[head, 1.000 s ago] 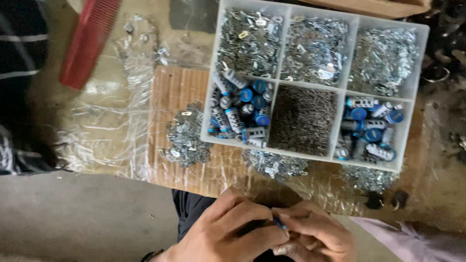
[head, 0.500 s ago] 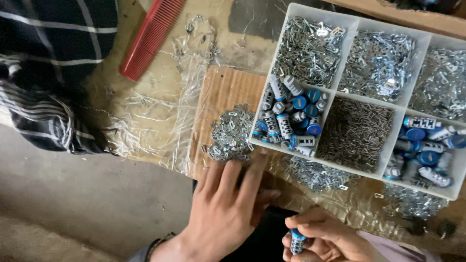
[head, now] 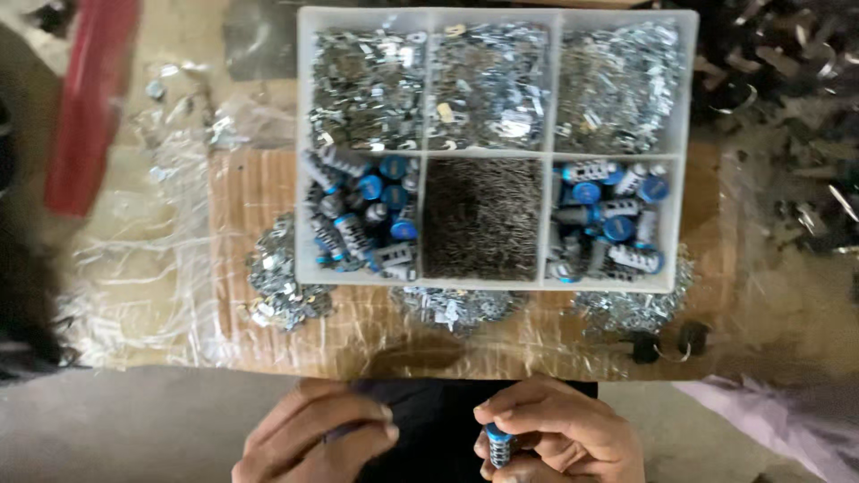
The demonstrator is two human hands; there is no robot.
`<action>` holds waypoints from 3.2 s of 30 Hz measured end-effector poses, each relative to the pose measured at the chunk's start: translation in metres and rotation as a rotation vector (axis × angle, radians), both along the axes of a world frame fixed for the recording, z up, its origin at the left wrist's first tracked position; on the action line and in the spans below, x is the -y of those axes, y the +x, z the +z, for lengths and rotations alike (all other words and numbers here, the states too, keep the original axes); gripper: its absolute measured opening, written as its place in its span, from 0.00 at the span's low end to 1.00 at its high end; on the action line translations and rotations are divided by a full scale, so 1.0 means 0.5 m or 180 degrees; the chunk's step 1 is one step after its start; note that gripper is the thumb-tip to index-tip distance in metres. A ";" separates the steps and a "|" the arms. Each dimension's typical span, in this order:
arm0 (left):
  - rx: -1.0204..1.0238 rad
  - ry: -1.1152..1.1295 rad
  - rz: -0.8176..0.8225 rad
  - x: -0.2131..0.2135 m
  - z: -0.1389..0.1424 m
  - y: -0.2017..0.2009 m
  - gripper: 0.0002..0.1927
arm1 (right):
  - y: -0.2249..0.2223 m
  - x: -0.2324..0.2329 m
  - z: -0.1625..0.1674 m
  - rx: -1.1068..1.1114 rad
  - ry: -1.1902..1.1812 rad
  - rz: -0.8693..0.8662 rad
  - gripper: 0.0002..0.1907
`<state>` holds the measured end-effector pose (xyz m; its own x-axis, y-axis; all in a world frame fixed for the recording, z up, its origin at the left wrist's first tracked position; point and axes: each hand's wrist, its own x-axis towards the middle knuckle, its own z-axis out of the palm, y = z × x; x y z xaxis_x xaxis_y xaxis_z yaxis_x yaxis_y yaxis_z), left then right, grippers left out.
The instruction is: The person assembles small cylindrical lock components at a workbench. They pick up a lock body with a blue cap, insert small metal pins and springs into it by hand, press the parts into place, and place the finished unit into a cardboard box with other completed locks, repeating the cycle continuously.
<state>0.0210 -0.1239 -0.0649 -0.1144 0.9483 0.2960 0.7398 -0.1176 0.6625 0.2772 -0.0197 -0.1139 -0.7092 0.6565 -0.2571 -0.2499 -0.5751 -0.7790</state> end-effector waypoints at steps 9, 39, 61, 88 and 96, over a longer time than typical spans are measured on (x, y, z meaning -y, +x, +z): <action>0.1517 -0.0182 0.0595 -0.049 -0.021 0.134 0.05 | 0.056 0.010 -0.004 0.0538 0.0087 -0.0608 0.22; 0.0346 -0.0350 0.0062 -0.129 -0.009 0.158 0.12 | 0.108 -0.003 -0.033 -0.0155 0.0199 -0.0809 0.23; 0.0820 0.0002 -0.0302 -0.051 0.011 0.086 0.10 | 0.046 0.011 -0.038 0.0510 0.0600 -0.0030 0.21; -0.0852 0.0227 0.0309 -0.070 -0.009 0.063 0.18 | 0.089 -0.004 -0.053 -0.0265 -0.0136 0.0128 0.25; 0.0945 0.0119 0.1033 -0.007 -0.027 0.097 0.08 | 0.060 0.002 -0.042 -0.0151 -0.0161 0.0066 0.27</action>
<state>0.0693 -0.1202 -0.0783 -0.4899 0.8384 0.2388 0.5205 0.0615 0.8517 0.3072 -0.0205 -0.1349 -0.7346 0.6286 -0.2554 -0.2734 -0.6188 -0.7365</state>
